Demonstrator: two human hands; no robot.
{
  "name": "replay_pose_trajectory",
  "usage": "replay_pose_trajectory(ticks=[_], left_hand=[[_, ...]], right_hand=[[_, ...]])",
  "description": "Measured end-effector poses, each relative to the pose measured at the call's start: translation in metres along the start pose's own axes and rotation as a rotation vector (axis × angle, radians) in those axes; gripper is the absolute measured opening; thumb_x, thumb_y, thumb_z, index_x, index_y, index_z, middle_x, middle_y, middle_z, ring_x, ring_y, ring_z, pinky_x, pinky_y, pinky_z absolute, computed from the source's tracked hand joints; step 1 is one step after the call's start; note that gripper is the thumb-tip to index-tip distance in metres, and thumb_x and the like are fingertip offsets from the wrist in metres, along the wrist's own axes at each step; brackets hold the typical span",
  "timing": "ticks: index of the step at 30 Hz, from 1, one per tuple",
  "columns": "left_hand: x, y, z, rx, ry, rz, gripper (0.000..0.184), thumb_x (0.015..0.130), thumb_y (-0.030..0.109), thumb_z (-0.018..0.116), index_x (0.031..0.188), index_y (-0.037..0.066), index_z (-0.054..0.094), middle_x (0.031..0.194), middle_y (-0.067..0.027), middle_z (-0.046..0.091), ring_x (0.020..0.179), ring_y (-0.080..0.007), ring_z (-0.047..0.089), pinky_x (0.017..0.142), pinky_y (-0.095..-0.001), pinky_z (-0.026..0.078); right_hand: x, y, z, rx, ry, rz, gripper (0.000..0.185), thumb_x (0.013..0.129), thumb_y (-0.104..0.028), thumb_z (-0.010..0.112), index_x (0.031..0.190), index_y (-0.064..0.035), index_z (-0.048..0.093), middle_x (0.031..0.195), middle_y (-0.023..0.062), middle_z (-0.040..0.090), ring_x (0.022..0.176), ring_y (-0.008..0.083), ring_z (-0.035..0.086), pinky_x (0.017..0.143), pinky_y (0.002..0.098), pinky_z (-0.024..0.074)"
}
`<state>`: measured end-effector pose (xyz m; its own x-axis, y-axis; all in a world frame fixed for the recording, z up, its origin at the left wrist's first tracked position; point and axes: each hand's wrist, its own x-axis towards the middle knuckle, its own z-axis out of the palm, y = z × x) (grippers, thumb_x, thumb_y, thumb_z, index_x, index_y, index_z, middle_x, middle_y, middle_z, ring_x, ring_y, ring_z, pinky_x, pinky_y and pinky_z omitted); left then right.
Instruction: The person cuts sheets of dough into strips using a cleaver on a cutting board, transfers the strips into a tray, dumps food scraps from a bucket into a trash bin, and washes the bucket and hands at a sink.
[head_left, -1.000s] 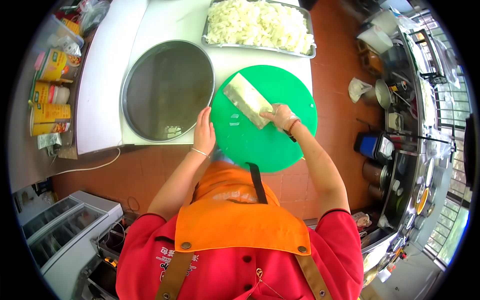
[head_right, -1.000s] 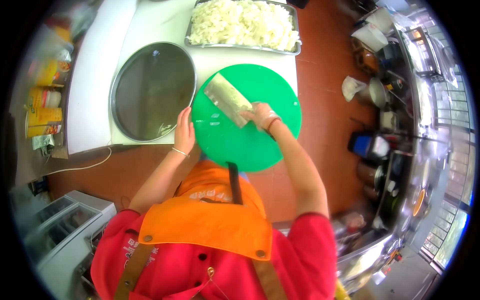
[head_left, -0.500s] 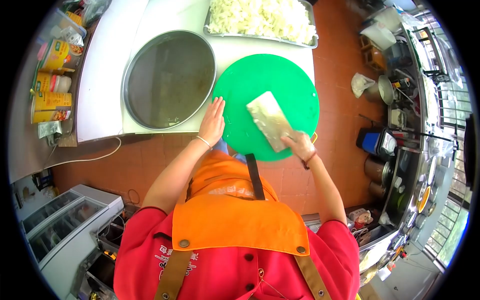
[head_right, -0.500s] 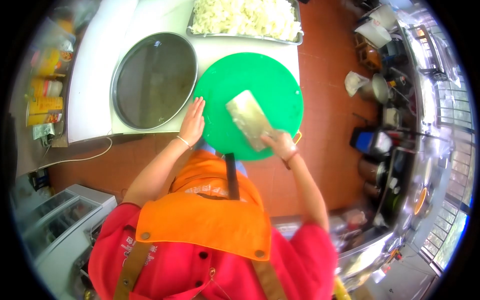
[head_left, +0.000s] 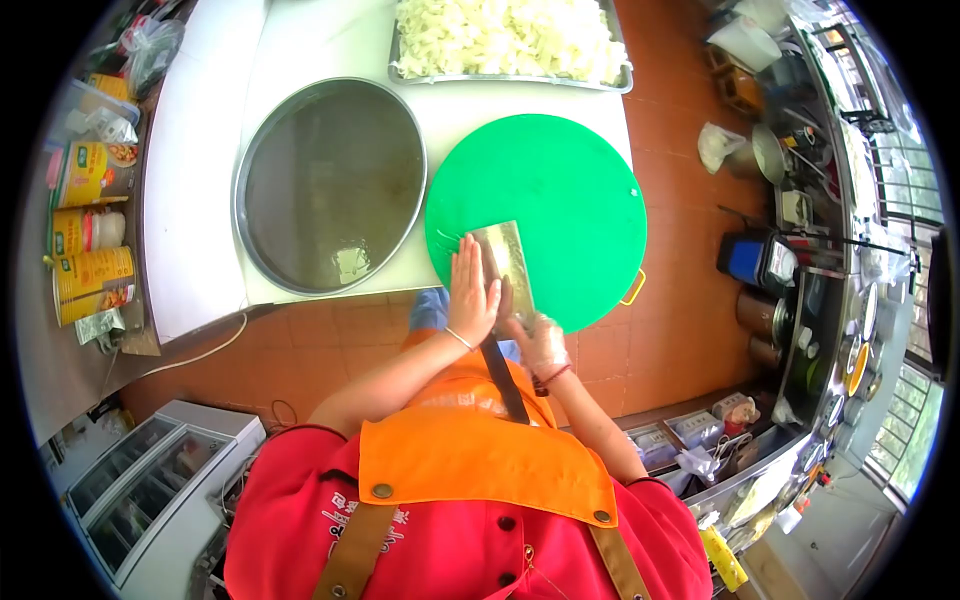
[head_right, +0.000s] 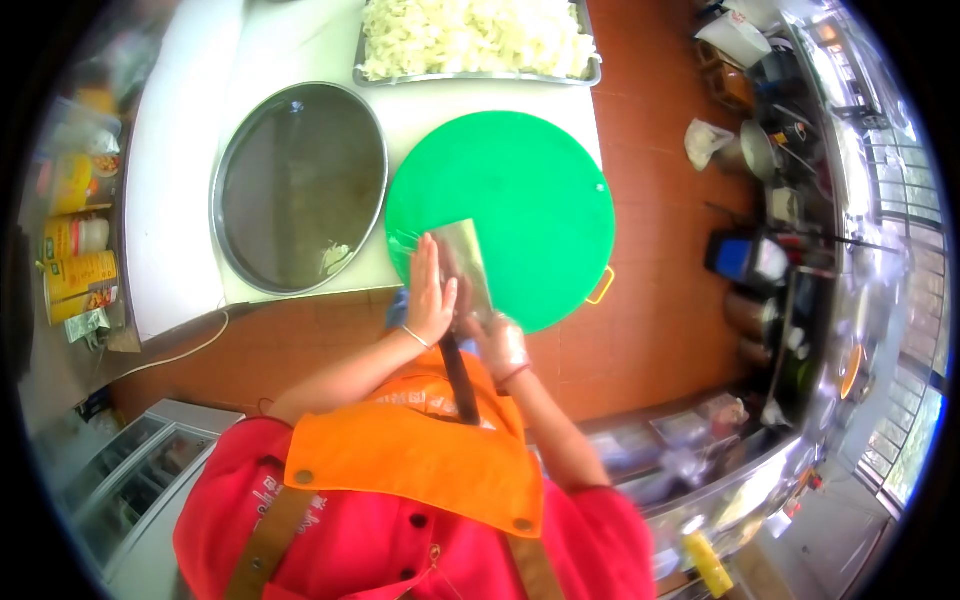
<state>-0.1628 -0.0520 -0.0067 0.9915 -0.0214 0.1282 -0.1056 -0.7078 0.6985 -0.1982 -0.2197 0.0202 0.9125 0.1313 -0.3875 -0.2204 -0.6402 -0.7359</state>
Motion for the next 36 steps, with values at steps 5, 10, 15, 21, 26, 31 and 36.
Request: replay_pose_trajectory(ticks=[5,10,15,21,26,31,36], left_hand=[[0.021,0.005,-0.020,-0.235,0.004,0.008,0.067,0.098,0.021,0.048,0.152,-0.004,0.017,0.159,-0.0244,0.018,0.148,-0.0394,0.017,0.120,-0.0463,0.017],[0.087,-0.006,-0.063,-0.429,0.085,0.138,0.063,0.090,0.002,0.048,0.150,0.000,0.030,0.156,-0.0201,0.029,0.145,-0.0369,0.027,0.119,-0.0446,0.024],[0.157,-0.019,-0.124,0.047,-0.330,0.753,0.068,0.079,-0.006,0.050,0.145,0.003,0.041,0.153,-0.0148,0.037,0.145,-0.0304,0.030,0.120,-0.0448,0.026],[0.273,-0.032,-0.142,0.231,-0.326,0.990,0.068,0.084,0.000,0.052,0.149,0.005,0.035,0.157,-0.0101,0.032,0.147,-0.0224,0.027,0.123,-0.0412,0.019],[0.365,-0.036,-0.156,0.588,-0.226,1.053,0.068,0.086,-0.004,0.046,0.151,0.006,0.029,0.161,-0.0053,0.025,0.149,-0.0196,0.020,0.124,-0.0394,0.017],[0.434,-0.070,-0.152,0.657,-0.189,0.867,0.064,0.087,-0.002,0.046,0.149,0.005,0.032,0.162,-0.0056,0.022,0.150,-0.0197,0.018,0.124,-0.0394,0.015],[0.457,-0.096,-0.157,0.864,-0.323,0.521,0.057,0.086,0.003,0.051,0.143,0.004,0.044,0.159,-0.0089,0.028,0.147,-0.0235,0.026,0.122,-0.0418,0.019]], right_hand=[[0.030,-0.013,0.036,0.071,0.067,-0.071,0.041,0.091,-0.031,0.068,0.095,0.0099,0.059,0.055,0.0149,0.060,0.043,0.0227,0.060,0.045,0.0363,0.0482],[0.082,-0.058,-0.003,0.378,-0.136,0.220,0.049,0.093,-0.035,0.066,0.102,0.0116,0.054,0.046,0.0083,0.055,0.036,0.0176,0.052,0.037,0.0309,0.0412],[0.138,-0.105,-0.056,0.514,-0.067,0.114,0.040,0.092,-0.037,0.065,0.095,0.0024,0.062,0.053,0.0077,0.058,0.040,0.0158,0.052,0.042,0.0304,0.0431],[0.196,-0.167,-0.114,0.460,-0.059,0.083,0.029,0.092,-0.028,0.067,0.099,-0.0013,0.062,0.056,0.0039,0.056,0.042,0.0141,0.051,0.041,0.0285,0.0411],[0.220,-0.203,-0.147,0.404,-0.066,0.105,0.025,0.092,-0.026,0.067,0.097,-0.0025,0.062,0.057,0.0019,0.055,0.044,0.0126,0.051,0.044,0.0279,0.0422],[0.236,-0.206,-0.161,0.443,-0.051,0.125,0.026,0.092,-0.026,0.068,0.095,-0.0015,0.061,0.056,0.0020,0.055,0.044,0.0123,0.051,0.044,0.0275,0.0426],[0.243,-0.199,-0.168,0.514,0.015,0.113,0.026,0.092,-0.021,0.065,0.106,-0.0010,0.057,0.057,0.0022,0.054,0.045,0.0117,0.050,0.043,0.0267,0.0419]])
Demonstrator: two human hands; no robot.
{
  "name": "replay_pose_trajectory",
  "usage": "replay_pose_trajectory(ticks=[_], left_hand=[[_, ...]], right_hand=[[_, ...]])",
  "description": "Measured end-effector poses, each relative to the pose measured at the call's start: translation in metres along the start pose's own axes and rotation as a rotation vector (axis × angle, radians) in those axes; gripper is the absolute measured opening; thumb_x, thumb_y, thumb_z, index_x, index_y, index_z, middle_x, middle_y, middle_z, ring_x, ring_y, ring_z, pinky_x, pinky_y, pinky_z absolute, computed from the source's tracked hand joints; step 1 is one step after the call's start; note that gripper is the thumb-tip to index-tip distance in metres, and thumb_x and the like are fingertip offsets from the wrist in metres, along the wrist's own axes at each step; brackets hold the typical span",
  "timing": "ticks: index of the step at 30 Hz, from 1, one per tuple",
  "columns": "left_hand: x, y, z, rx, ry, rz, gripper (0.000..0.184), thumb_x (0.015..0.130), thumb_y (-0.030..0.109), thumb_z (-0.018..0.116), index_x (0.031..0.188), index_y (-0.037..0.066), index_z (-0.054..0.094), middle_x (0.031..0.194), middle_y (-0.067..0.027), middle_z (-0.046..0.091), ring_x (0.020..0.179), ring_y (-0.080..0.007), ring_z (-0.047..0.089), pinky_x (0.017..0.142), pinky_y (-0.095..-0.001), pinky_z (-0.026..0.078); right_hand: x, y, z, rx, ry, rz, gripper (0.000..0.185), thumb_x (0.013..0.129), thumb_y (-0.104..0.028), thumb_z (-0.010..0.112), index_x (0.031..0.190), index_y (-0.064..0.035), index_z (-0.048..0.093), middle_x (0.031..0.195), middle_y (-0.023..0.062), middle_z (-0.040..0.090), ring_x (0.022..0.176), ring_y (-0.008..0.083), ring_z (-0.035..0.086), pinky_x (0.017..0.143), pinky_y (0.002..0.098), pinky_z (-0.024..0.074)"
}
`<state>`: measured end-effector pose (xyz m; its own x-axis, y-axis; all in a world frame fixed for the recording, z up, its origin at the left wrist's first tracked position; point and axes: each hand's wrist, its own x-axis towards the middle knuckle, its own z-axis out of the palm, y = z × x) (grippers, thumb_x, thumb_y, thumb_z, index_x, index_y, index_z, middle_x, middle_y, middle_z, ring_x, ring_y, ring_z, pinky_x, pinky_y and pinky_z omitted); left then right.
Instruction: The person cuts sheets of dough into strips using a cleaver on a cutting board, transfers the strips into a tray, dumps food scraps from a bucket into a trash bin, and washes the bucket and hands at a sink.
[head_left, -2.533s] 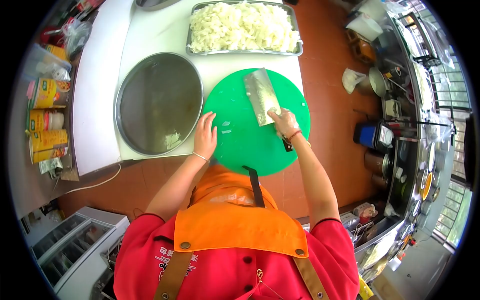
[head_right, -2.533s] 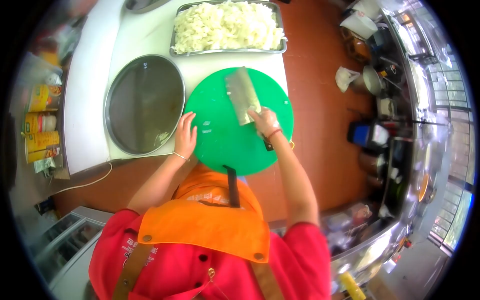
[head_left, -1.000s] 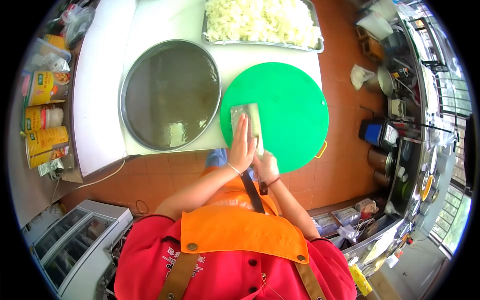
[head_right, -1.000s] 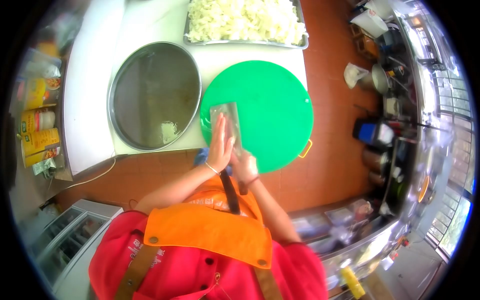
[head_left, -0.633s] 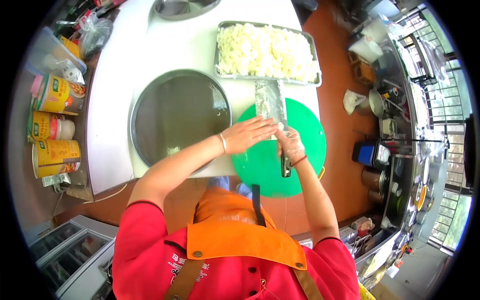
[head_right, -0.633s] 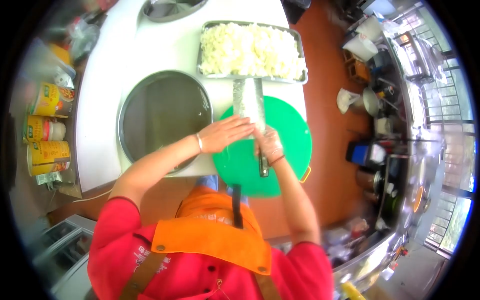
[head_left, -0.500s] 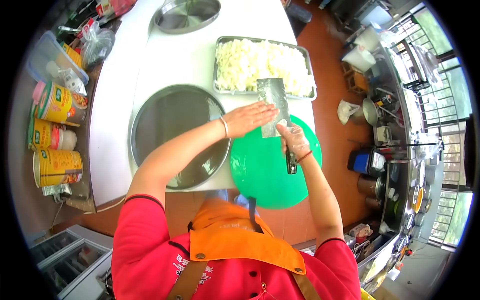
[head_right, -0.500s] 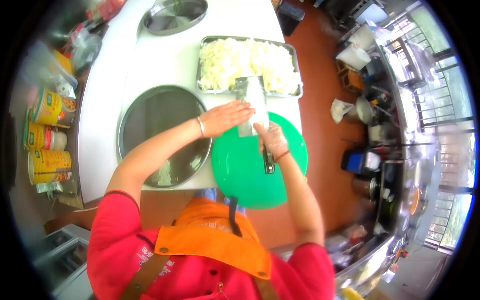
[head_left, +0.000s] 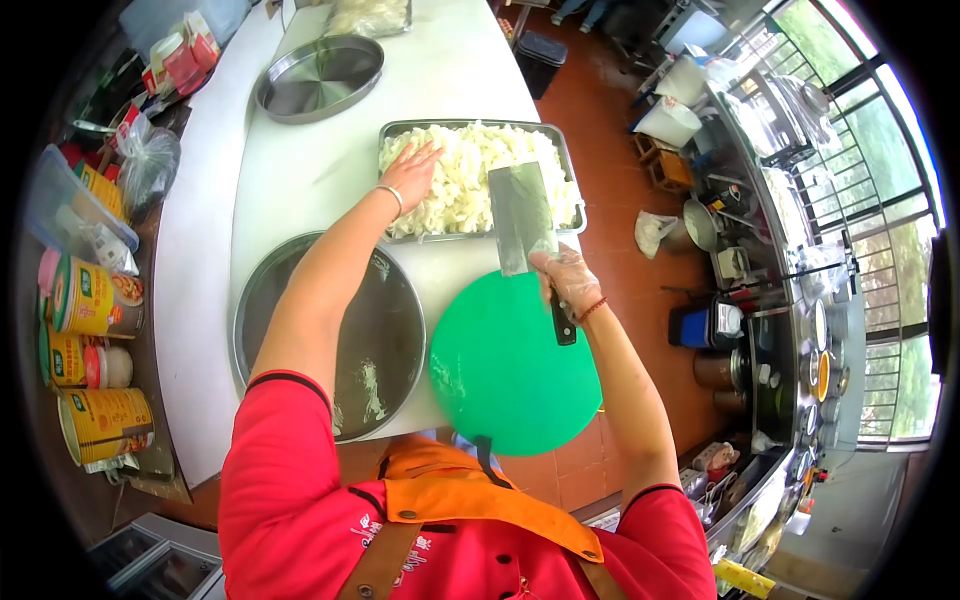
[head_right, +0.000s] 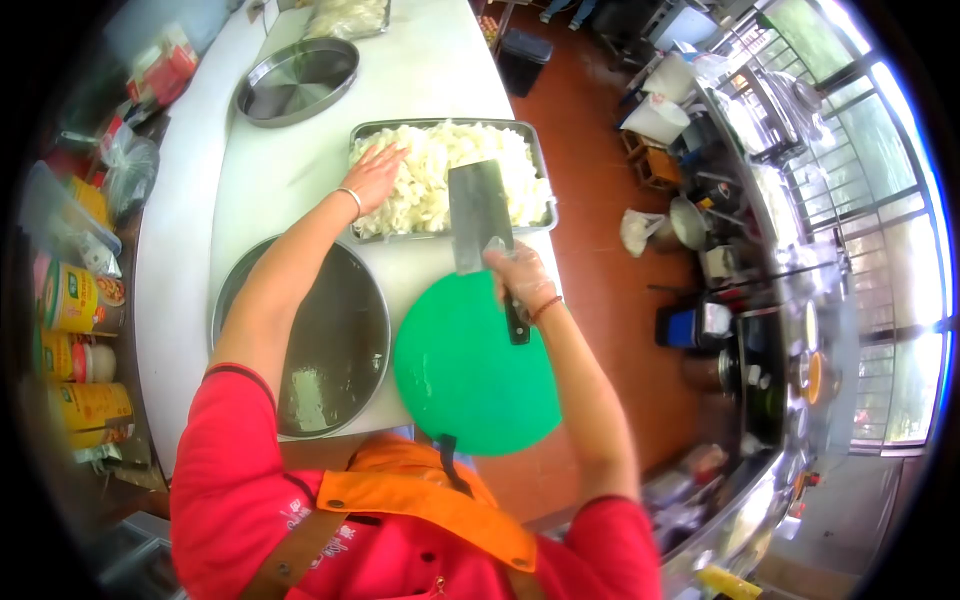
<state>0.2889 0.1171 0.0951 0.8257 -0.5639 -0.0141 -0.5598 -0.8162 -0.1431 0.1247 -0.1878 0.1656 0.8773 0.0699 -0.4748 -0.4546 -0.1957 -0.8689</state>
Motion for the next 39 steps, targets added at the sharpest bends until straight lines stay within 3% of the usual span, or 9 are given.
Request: replay_pose_trajectory(ticks=[3,9,11,14,18,21,27,34,39], left_hand=[[0.001,-0.004,-0.001,0.026,-0.047,0.012,0.054,0.086,0.001,0.052,0.140,0.005,0.048,0.155,-0.0112,0.033,0.142,-0.0265,0.034,0.119,-0.0419,0.025],[-0.015,0.001,-0.001,-0.462,0.464,-0.175,0.055,0.087,0.005,0.058,0.140,0.005,0.044,0.144,-0.0154,0.045,0.128,-0.0330,0.048,0.107,-0.0390,0.042],[-0.032,-0.001,0.010,-0.579,0.646,-0.228,0.035,0.088,0.010,0.061,0.122,0.004,0.059,0.135,-0.0159,0.054,0.119,-0.0348,0.054,0.100,-0.0401,0.046],[-0.082,0.004,0.020,-0.818,0.661,-0.364,0.009,0.087,0.011,0.064,0.091,0.005,0.068,0.123,-0.0133,0.062,0.111,-0.0333,0.059,0.097,-0.0398,0.046],[-0.161,0.014,0.017,-0.936,0.667,-0.522,0.025,0.086,-0.003,0.059,0.108,0.006,0.064,0.120,-0.0112,0.060,0.108,-0.0267,0.061,0.089,-0.0348,0.052],[-0.205,0.015,0.016,-0.876,0.629,-0.552,0.049,0.087,-0.004,0.059,0.135,0.009,0.053,0.126,-0.0142,0.055,0.109,-0.0243,0.061,0.088,-0.0315,0.053],[-0.263,0.032,0.014,-0.724,0.439,-0.527,0.023,0.100,0.011,0.050,0.099,0.000,0.069,0.126,-0.0090,0.062,0.112,-0.0266,0.059,0.097,-0.0365,0.045],[-0.268,0.075,0.016,-0.906,0.361,-0.450,0.027,0.099,0.006,0.050,0.121,0.008,0.065,0.107,-0.0092,0.069,0.097,-0.0208,0.066,0.085,-0.0342,0.050],[-0.234,0.101,0.018,-0.888,0.242,-0.359,0.019,0.095,0.009,0.059,0.111,0.007,0.068,0.090,-0.0075,0.070,0.075,-0.0182,0.066,0.072,-0.0312,0.051]], right_hand=[[-0.018,-0.008,0.002,-0.008,-0.021,-0.084,0.022,0.091,-0.017,0.065,0.105,-0.0029,0.055,0.060,0.0024,0.054,0.047,0.0120,0.050,0.045,0.0265,0.0426],[-0.046,0.045,0.019,-0.291,-0.018,-0.367,0.055,0.090,-0.009,0.065,0.142,-0.0078,0.047,0.068,0.0020,0.056,0.055,0.0097,0.049,0.049,0.0260,0.0429],[-0.053,0.057,0.029,-0.594,-0.006,-0.666,0.057,0.089,-0.008,0.066,0.143,-0.0148,0.048,0.074,0.0020,0.056,0.060,0.0095,0.049,0.053,0.0272,0.0442],[-0.077,0.054,0.057,-0.827,-0.110,-0.626,0.058,0.088,-0.011,0.063,0.144,-0.0193,0.048,0.085,0.0122,0.062,0.071,0.0199,0.060,0.065,0.0333,0.0527],[-0.082,0.074,0.101,-1.087,-0.254,-0.681,0.067,0.086,-0.008,0.058,0.148,-0.0229,0.041,0.092,0.0144,0.063,0.079,0.0277,0.064,0.072,0.0383,0.0553],[-0.088,0.070,0.145,-1.283,-0.596,-0.567,0.070,0.088,-0.007,0.051,0.153,-0.0190,0.029,0.125,0.0250,0.053,0.097,0.0361,0.066,0.079,0.0409,0.0567],[-0.084,0.118,0.231,-1.117,-0.585,-0.851,0.043,0.085,-0.006,0.055,0.127,-0.0057,0.056,0.112,0.0237,0.058,0.091,0.0327,0.067,0.074,0.0407,0.0559],[-0.091,0.153,0.271,-1.108,-0.501,-0.643,0.035,0.085,-0.009,0.060,0.119,-0.0057,0.061,0.105,0.0178,0.059,0.091,0.0325,0.066,0.073,0.0393,0.0560],[-0.110,0.130,0.213,-0.962,-0.451,-0.592,0.028,0.082,-0.009,0.064,0.109,-0.0053,0.063,0.101,0.0155,0.063,0.094,0.0296,0.066,0.076,0.0389,0.0558]])
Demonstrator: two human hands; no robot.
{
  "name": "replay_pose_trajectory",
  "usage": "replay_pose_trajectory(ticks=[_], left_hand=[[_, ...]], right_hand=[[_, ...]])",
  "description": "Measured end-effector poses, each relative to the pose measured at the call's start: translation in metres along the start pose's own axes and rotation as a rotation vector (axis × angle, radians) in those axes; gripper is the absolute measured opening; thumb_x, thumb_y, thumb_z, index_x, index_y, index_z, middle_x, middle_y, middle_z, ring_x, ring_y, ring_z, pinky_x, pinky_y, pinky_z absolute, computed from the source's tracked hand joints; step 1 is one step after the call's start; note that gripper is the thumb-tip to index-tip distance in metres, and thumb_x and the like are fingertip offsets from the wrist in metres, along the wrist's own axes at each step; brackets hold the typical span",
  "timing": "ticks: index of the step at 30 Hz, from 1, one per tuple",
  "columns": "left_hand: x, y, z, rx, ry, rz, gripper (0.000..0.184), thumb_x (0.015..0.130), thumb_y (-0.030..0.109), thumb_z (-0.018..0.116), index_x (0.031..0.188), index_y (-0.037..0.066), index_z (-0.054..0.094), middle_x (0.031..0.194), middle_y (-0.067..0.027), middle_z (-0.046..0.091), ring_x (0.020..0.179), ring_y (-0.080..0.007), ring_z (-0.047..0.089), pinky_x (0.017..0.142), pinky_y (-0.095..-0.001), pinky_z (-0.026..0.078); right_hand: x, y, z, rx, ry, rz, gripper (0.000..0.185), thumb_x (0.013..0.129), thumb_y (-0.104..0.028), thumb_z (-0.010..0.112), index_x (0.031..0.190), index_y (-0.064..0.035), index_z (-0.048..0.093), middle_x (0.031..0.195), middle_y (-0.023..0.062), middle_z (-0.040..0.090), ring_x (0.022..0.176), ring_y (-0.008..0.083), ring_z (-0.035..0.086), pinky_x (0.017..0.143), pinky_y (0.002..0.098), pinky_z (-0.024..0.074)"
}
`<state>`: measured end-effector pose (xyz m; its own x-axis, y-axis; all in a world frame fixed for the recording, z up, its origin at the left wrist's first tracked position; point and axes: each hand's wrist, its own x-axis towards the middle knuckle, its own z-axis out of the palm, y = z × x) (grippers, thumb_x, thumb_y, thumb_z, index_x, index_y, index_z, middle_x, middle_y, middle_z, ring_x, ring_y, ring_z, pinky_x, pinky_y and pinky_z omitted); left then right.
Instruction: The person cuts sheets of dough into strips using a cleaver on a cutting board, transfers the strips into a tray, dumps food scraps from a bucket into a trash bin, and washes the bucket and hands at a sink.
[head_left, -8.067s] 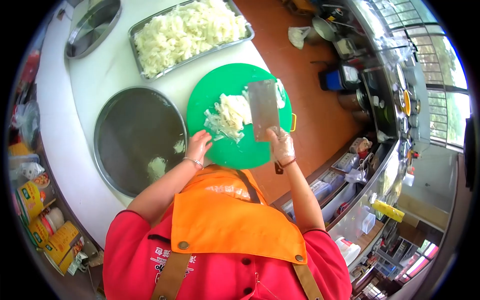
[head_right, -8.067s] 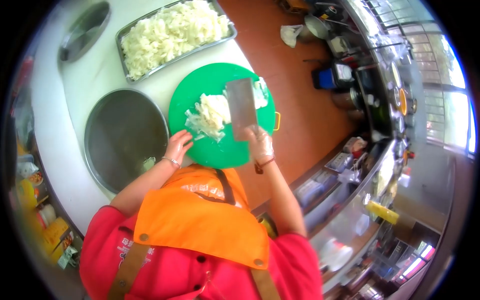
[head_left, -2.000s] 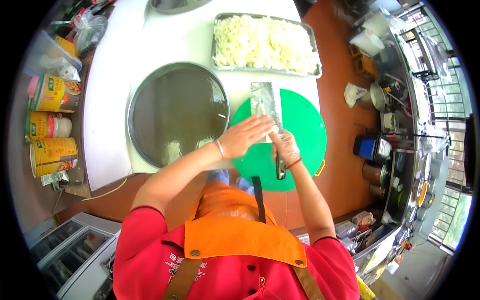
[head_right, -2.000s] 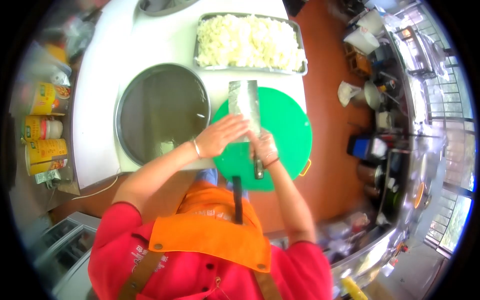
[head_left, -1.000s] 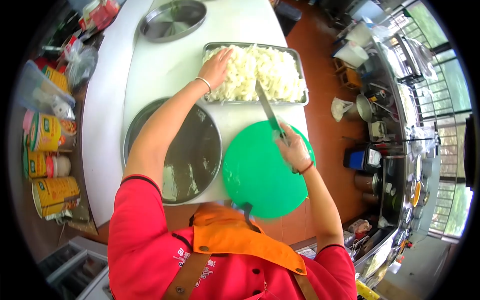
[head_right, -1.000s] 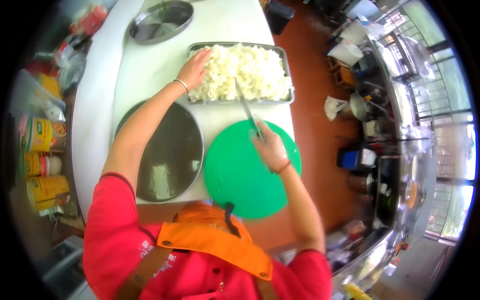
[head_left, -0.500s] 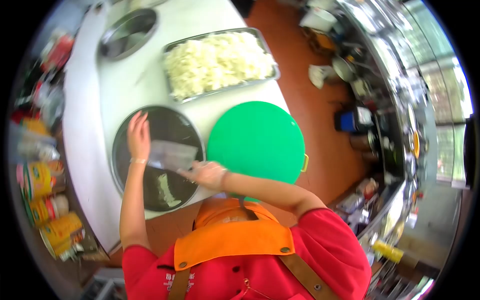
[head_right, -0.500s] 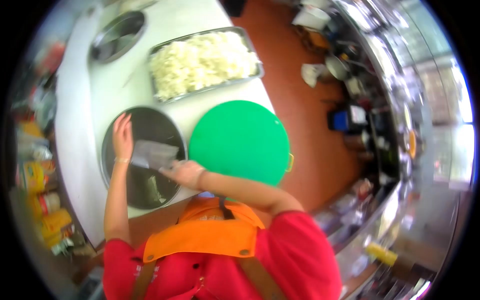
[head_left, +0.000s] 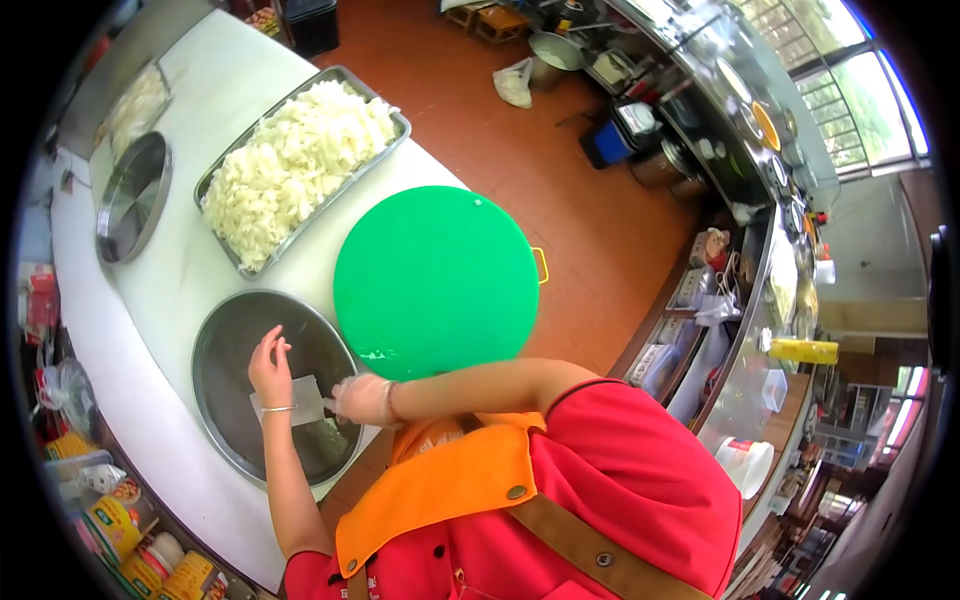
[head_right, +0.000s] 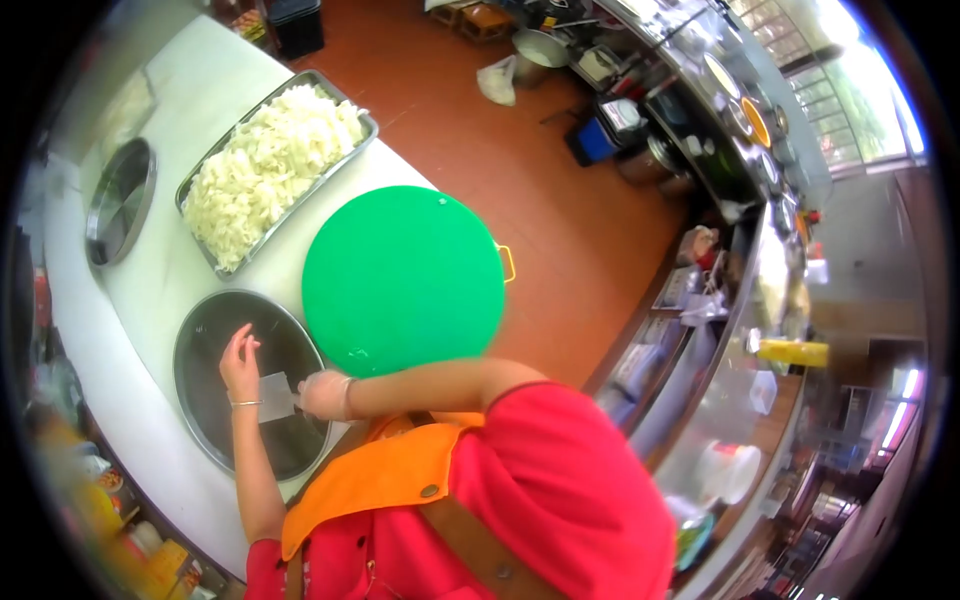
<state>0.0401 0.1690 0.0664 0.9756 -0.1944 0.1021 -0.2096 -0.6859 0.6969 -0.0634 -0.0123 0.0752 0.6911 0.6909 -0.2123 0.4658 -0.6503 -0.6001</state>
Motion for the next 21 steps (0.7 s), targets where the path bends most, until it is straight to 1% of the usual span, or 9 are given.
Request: replay_pose_trajectory(ticks=[2,3,5,7,10,11,13,18,21], left_hand=[[0.013,0.014,0.012,0.020,-0.049,0.063,0.014,0.093,0.009,0.062,0.105,0.006,0.069,0.087,-0.0075,0.068,0.071,-0.0176,0.064,0.069,-0.0306,0.050],[0.018,0.023,0.020,-0.034,-0.009,0.076,0.008,0.091,0.010,0.064,0.095,0.004,0.068,0.080,-0.0067,0.064,0.067,-0.0175,0.061,0.066,-0.0302,0.049],[0.026,0.033,0.032,-0.045,-0.022,0.110,0.007,0.091,0.010,0.065,0.094,0.004,0.068,0.079,-0.0063,0.062,0.069,-0.0176,0.061,0.066,-0.0303,0.049],[0.028,0.052,0.040,-0.006,-0.019,0.177,0.006,0.089,0.009,0.066,0.091,0.003,0.066,0.080,-0.0063,0.059,0.071,-0.0170,0.060,0.066,-0.0305,0.048],[0.022,0.061,0.062,-0.154,-0.099,0.129,0.027,0.085,-0.001,0.066,0.111,0.002,0.061,0.110,-0.0104,0.057,0.077,-0.0191,0.061,0.075,-0.0310,0.053],[0.018,0.060,0.065,-0.143,-0.156,0.136,0.037,0.085,-0.003,0.065,0.121,0.003,0.058,0.125,-0.0118,0.051,0.087,-0.0210,0.062,0.079,-0.0313,0.054],[0.007,0.058,0.064,-0.129,-0.139,0.118,0.037,0.087,-0.002,0.064,0.123,0.003,0.057,0.130,-0.0120,0.049,0.093,-0.0217,0.061,0.080,-0.0312,0.054],[-0.025,0.029,0.046,-0.149,-0.105,0.007,0.039,0.091,0.000,0.060,0.129,0.004,0.055,0.138,-0.0120,0.044,0.103,-0.0220,0.059,0.081,-0.0314,0.054],[-0.044,-0.003,0.028,-0.127,-0.047,-0.043,0.038,0.093,0.001,0.057,0.130,0.005,0.055,0.139,-0.0112,0.043,0.106,-0.0223,0.058,0.082,-0.0313,0.053]], right_hand=[[-0.018,0.030,-0.010,-0.067,0.097,0.071,0.022,0.079,-0.010,0.064,0.100,-0.0059,0.063,0.096,0.0131,0.065,0.093,0.0264,0.067,0.077,0.0386,0.0559],[-0.037,0.050,-0.016,-0.029,0.390,0.201,0.021,0.082,-0.012,0.061,0.101,-0.0036,0.066,0.101,0.0126,0.066,0.092,0.0276,0.067,0.076,0.0354,0.0567],[-0.065,0.111,-0.036,-0.305,0.487,0.597,0.012,0.082,-0.011,0.057,0.093,-0.0085,0.061,0.085,0.0078,0.063,0.080,0.0201,0.066,0.068,0.0324,0.0560],[-0.099,0.196,-0.053,-0.139,0.759,0.747,0.012,0.086,-0.013,0.054,0.093,-0.0082,0.063,0.087,0.0119,0.064,0.078,0.0278,0.064,0.067,0.0377,0.0547],[-0.131,0.249,-0.097,-0.128,1.018,0.945,0.017,0.086,-0.019,0.060,0.094,-0.0061,0.068,0.094,0.0162,0.068,0.091,0.0331,0.066,0.080,0.0417,0.0544],[-0.130,0.267,-0.102,-0.140,0.926,0.974,0.017,0.087,-0.019,0.060,0.093,-0.0061,0.069,0.095,0.0166,0.068,0.091,0.0334,0.066,0.081,0.0419,0.0545],[-0.125,0.294,-0.112,-0.173,0.748,1.033,0.017,0.088,-0.018,0.059,0.090,-0.0061,0.072,0.098,0.0174,0.068,0.093,0.0339,0.067,0.083,0.0423,0.0546],[-0.090,0.323,-0.102,-0.185,0.819,1.206,0.016,0.086,-0.011,0.061,0.094,-0.0067,0.073,0.102,0.0187,0.069,0.097,0.0281,0.070,0.079,0.0394,0.0585],[-0.073,0.303,-0.100,-0.046,0.704,1.217,0.011,0.080,-0.016,0.069,0.085,-0.0074,0.074,0.087,0.0173,0.070,0.087,0.0253,0.072,0.076,0.0367,0.0589]])
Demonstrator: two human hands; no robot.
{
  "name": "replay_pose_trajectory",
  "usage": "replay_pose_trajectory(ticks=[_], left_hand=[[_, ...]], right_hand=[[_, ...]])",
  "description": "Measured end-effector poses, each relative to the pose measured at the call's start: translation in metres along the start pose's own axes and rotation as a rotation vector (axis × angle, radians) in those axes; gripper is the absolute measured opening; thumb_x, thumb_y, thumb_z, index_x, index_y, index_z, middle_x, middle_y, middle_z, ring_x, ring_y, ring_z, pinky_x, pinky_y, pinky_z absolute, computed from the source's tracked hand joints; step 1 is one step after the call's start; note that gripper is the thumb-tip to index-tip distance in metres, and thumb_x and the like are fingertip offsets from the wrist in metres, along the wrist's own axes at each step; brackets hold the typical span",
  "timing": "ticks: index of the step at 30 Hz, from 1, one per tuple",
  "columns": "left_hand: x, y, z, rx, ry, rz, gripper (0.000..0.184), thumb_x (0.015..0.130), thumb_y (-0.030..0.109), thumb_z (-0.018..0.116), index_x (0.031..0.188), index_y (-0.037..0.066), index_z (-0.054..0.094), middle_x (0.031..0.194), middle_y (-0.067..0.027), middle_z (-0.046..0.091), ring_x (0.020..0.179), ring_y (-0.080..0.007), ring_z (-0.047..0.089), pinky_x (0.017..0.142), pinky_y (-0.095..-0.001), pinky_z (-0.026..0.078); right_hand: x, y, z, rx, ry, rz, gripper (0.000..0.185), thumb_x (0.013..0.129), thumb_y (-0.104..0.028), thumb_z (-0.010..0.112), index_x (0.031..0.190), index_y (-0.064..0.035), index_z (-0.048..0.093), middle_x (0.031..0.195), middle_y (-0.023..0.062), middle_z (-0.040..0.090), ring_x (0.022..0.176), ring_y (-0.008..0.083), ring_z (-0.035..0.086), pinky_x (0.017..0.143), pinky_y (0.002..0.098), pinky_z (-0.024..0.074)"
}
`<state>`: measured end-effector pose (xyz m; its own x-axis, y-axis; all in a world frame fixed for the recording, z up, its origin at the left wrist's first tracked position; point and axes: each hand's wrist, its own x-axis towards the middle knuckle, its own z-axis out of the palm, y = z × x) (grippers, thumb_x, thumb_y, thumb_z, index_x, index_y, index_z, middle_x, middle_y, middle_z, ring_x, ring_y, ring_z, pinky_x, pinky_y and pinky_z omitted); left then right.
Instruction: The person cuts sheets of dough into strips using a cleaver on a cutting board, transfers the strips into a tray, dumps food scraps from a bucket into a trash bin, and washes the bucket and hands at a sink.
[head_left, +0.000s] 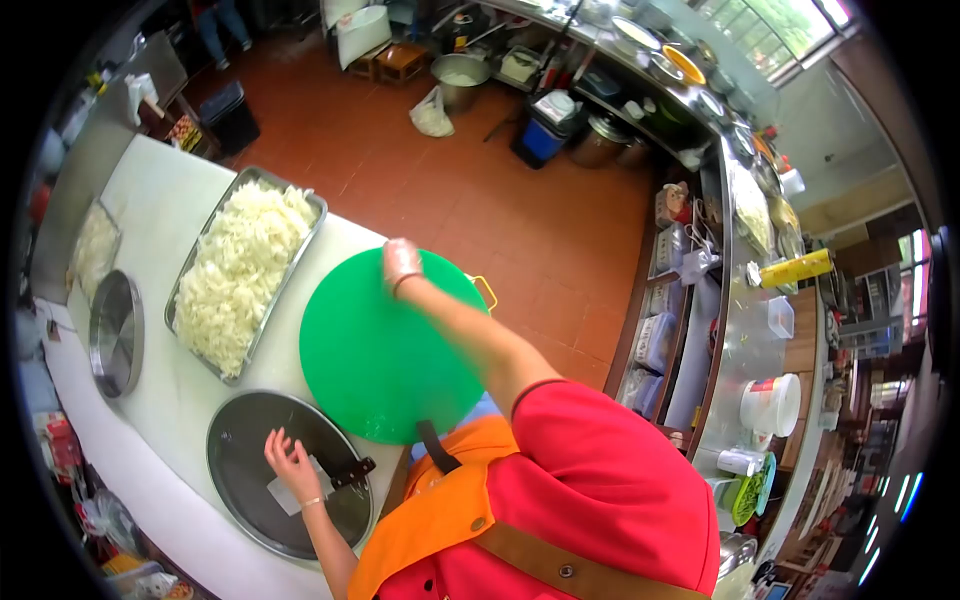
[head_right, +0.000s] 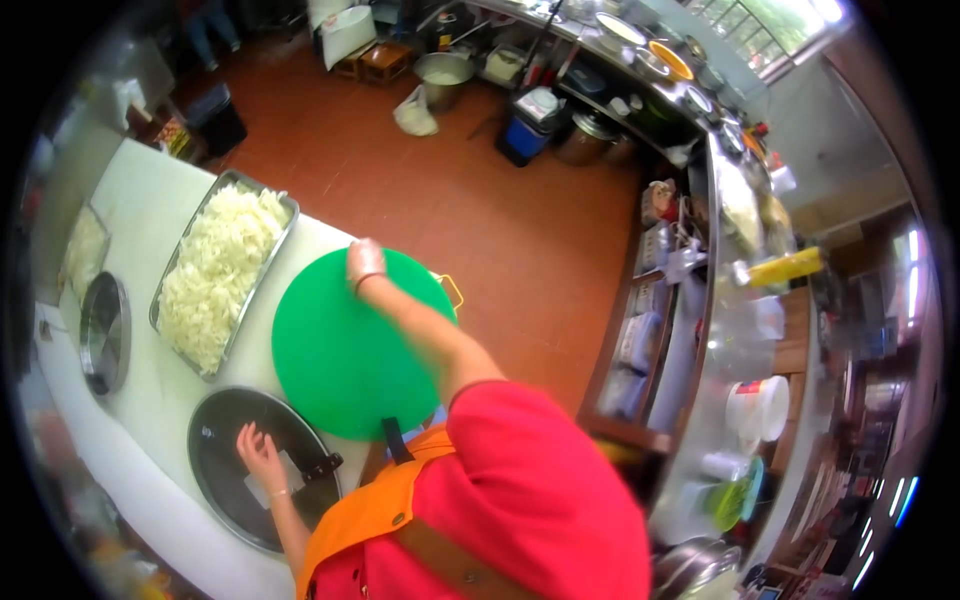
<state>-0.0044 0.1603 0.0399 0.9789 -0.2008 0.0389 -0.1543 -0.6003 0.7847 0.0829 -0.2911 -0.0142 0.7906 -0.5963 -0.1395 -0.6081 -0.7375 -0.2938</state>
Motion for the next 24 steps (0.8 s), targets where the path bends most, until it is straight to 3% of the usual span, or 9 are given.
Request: replay_pose_trajectory(ticks=[4,5,6,7,11,13,15,17,24], left_hand=[[-0.008,-0.026,-0.020,0.070,0.112,-0.062,0.039,0.095,0.003,0.055,0.134,0.007,0.051,0.141,-0.0111,0.041,0.108,-0.0234,0.058,0.083,-0.0331,0.053],[-0.004,-0.022,-0.021,0.062,0.147,-0.059,0.040,0.095,0.003,0.054,0.135,0.007,0.051,0.141,-0.0111,0.041,0.109,-0.0235,0.058,0.083,-0.0336,0.053],[-0.001,-0.018,-0.023,0.055,0.184,-0.056,0.040,0.096,0.003,0.054,0.135,0.007,0.050,0.142,-0.0111,0.041,0.109,-0.0237,0.058,0.084,-0.0341,0.053],[0.003,-0.014,-0.025,0.049,0.220,-0.053,0.041,0.096,0.003,0.053,0.136,0.008,0.049,0.142,-0.0112,0.041,0.110,-0.0239,0.058,0.084,-0.0346,0.053],[0.031,-0.001,-0.017,0.007,0.199,0.072,0.041,0.096,0.003,0.053,0.136,0.007,0.048,0.143,-0.0122,0.040,0.107,-0.0240,0.060,0.082,-0.0333,0.053],[0.044,0.013,0.000,-0.008,0.131,0.134,0.041,0.096,0.002,0.052,0.136,0.006,0.048,0.143,-0.0131,0.040,0.106,-0.0238,0.060,0.080,-0.0328,0.053],[0.053,0.037,0.023,-0.037,0.053,0.182,0.040,0.096,0.002,0.052,0.136,0.005,0.048,0.143,-0.0139,0.040,0.105,-0.0236,0.060,0.079,-0.0325,0.053],[0.060,0.074,0.047,-0.070,-0.031,0.222,0.040,0.096,0.002,0.051,0.136,0.004,0.048,0.143,-0.0145,0.040,0.105,-0.0233,0.060,0.078,-0.0321,0.053],[0.029,0.226,0.178,-0.128,-0.285,0.381,0.039,0.094,0.000,0.052,0.133,0.000,0.049,0.142,-0.0124,0.040,0.103,-0.0217,0.059,0.081,-0.0326,0.052]], right_hand=[[-0.075,-0.119,0.108,0.286,-0.318,-0.554,0.021,0.080,-0.025,0.068,0.091,-0.0076,0.070,0.087,0.0165,0.068,0.083,0.0330,0.067,0.077,0.0453,0.0537],[-0.121,-0.136,0.097,0.637,-0.250,-0.966,0.026,0.078,-0.030,0.069,0.092,-0.0073,0.070,0.087,0.0158,0.068,0.086,0.0310,0.067,0.077,0.0451,0.0526],[-0.169,-0.168,-0.025,0.301,-0.664,-0.978,0.028,0.077,-0.034,0.071,0.088,-0.0081,0.070,0.087,0.0145,0.069,0.087,0.0302,0.067,0.077,0.0442,0.0525],[-0.185,-0.174,-0.022,0.483,-0.622,-1.108,0.029,0.076,-0.036,0.070,0.085,-0.0090,0.070,0.085,0.0121,0.069,0.086,0.0300,0.068,0.075,0.0443,0.0525],[-0.178,-0.154,-0.018,0.250,-0.451,-0.659,0.026,0.081,-0.031,0.066,0.083,-0.0048,0.068,0.086,0.0146,0.068,0.080,0.0332,0.067,0.073,0.0408,0.0529],[-0.154,-0.099,-0.001,0.164,-0.204,-0.728,0.022,0.082,-0.024,0.066,0.089,-0.0031,0.066,0.087,0.0192,0.067,0.075,0.0333,0.067,0.071,0.0404,0.0540],[-0.147,-0.023,-0.016,0.512,0.058,-0.603,0.025,0.091,-0.030,0.063,0.085,-0.0064,0.068,0.083,0.0145,0.068,0.068,0.0275,0.065,0.064,0.0400,0.0541],[-0.172,0.032,-0.116,0.723,-0.164,-0.179,0.020,0.089,-0.022,0.065,0.098,-0.0039,0.064,0.087,0.0148,0.067,0.076,0.0229,0.068,0.067,0.0371,0.0554],[-0.231,0.299,-0.097,1.616,-0.030,0.386,0.012,0.093,-0.020,0.064,0.094,-0.0081,0.061,0.085,0.0057,0.065,0.064,0.0119,0.063,0.052,0.0281,0.0507]])
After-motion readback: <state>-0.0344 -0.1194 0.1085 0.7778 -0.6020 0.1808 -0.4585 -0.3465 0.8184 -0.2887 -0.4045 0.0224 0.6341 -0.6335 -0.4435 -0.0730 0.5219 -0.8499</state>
